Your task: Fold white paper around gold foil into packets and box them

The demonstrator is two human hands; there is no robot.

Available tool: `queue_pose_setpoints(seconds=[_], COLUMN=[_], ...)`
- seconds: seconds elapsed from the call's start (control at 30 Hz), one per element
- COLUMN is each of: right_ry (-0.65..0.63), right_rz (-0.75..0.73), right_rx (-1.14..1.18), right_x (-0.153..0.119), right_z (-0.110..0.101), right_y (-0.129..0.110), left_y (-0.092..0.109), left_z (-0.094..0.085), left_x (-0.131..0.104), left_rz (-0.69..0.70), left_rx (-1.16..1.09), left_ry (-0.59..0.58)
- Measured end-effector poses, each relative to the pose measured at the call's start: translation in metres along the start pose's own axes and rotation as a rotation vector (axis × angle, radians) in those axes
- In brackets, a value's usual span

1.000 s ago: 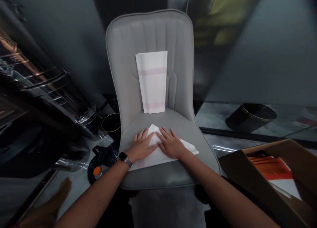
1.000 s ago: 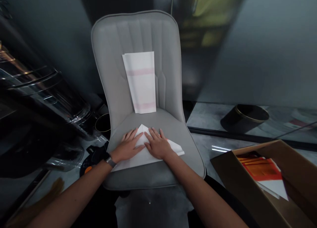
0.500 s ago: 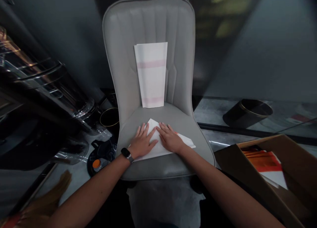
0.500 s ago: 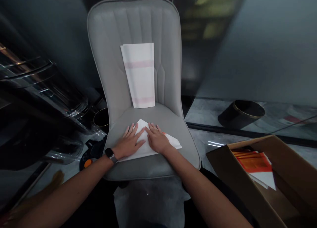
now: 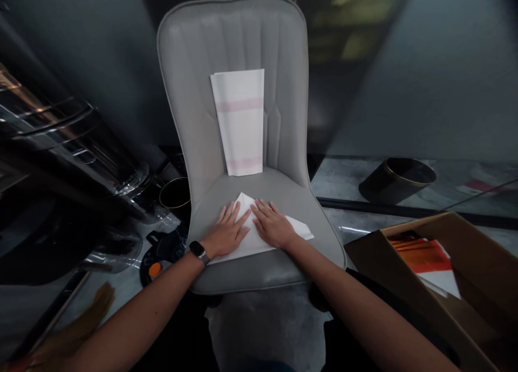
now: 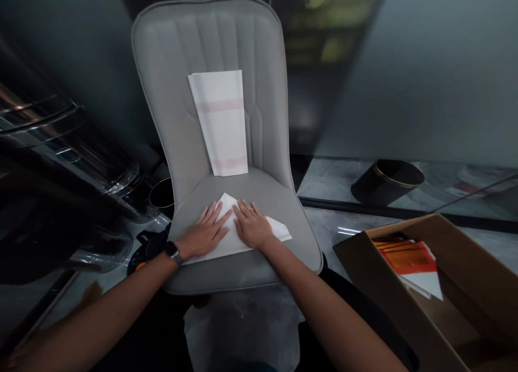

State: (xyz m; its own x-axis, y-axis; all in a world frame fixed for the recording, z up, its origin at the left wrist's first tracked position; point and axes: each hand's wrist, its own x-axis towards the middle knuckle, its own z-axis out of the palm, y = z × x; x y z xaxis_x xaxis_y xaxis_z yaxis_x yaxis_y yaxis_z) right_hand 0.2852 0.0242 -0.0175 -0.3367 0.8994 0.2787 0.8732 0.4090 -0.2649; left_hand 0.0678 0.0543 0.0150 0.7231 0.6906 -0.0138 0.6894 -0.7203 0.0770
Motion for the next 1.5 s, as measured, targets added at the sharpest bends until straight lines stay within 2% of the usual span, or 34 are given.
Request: queue_pose_setpoints(seconds=[0.33, 0.6, 0.73, 0.87, 1.03, 1.2, 1.37, 1.5], right_ry=[-0.028, -0.039, -0.111, -0.175, -0.210, -0.191, -0.158, -0.159], right_rz=[0.013, 0.034, 0.027, 0.043, -0.012, -0.008, -0.013, -0.011], right_rx=[-0.004, -0.012, 0.008, 0.055, 0.147, 0.133, 0.051, 0.015], right_x=[0.000, 0.002, 0.014, 0.038, 0.062, 0.063, 0.059, 0.059], right_z=[-0.001, -0.003, -0.017, -0.026, -0.013, 0.002, 0.008, 0.010], right_y=[-0.004, -0.010, -0.009, -0.012, -0.023, -0.025, -0.025, -0.025], left_y=[0.007, 0.009, 0.008, 0.009, 0.013, 0.009, 0.001, 0.007], left_z=[-0.001, 0.000, -0.002, -0.005, -0.008, -0.007, -0.007, -0.004], left_x=[0.000, -0.003, -0.005, -0.006, -0.006, -0.008, -0.033, -0.054], left_rz=[-0.040, -0.040, -0.029, -0.036, -0.042, -0.036, -0.121, -0.158], left_rx=[0.003, -0.014, -0.039, -0.051, -0.065, -0.102, -0.152, -0.110], left_ry=[-0.011, 0.033, 0.051, 0.040, 0.049, 0.081, 0.038, -0.018])
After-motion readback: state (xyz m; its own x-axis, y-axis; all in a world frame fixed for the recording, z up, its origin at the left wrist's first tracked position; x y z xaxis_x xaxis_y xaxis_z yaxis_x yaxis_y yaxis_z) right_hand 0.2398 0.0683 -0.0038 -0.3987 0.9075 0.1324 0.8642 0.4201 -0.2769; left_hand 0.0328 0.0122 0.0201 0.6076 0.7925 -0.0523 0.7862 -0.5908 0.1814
